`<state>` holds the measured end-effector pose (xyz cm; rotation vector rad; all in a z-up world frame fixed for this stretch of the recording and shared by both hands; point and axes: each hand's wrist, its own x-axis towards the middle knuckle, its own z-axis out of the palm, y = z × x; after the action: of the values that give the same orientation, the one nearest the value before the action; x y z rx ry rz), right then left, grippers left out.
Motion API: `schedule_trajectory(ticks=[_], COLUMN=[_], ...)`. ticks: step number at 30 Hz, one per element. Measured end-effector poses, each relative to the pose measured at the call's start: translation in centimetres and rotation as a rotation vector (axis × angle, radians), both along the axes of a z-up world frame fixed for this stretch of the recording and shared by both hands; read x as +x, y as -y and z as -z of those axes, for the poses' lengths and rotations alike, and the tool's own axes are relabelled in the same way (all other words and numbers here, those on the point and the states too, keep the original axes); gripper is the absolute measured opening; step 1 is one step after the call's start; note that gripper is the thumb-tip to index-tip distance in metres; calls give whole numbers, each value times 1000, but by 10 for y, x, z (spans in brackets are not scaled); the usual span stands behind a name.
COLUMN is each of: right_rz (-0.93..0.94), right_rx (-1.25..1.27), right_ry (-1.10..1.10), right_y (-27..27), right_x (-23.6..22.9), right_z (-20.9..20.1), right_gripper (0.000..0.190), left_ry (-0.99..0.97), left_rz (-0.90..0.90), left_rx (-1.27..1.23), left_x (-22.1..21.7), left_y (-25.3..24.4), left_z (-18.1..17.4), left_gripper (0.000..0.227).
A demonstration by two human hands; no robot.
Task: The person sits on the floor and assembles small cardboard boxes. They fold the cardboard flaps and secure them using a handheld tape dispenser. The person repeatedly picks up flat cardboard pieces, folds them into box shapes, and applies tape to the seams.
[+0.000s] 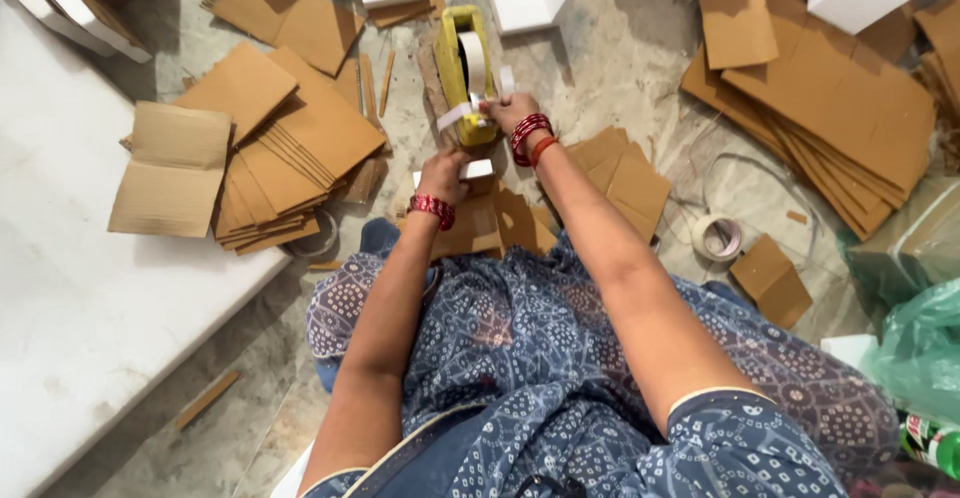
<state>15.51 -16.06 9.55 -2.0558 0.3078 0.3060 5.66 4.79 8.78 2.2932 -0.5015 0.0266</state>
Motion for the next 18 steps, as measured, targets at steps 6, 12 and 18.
schedule_trajectory(ticks=[6,12,18], right_rz=[53,242,284], right_rx=[547,734,615], right_ry=[184,-273,-208], right_y=[16,15,8], right_x=[-125,-214,-209], right_z=[14,7,6], right_gripper=[12,20,35], left_ry=[-99,-187,-138], left_rz=[-38,-50,-64], left_rx=[26,185,169], left_x=[-4,-27,-31], left_y=[4,22,28], left_z=[-22,-59,-40], left_gripper=[34,33,32])
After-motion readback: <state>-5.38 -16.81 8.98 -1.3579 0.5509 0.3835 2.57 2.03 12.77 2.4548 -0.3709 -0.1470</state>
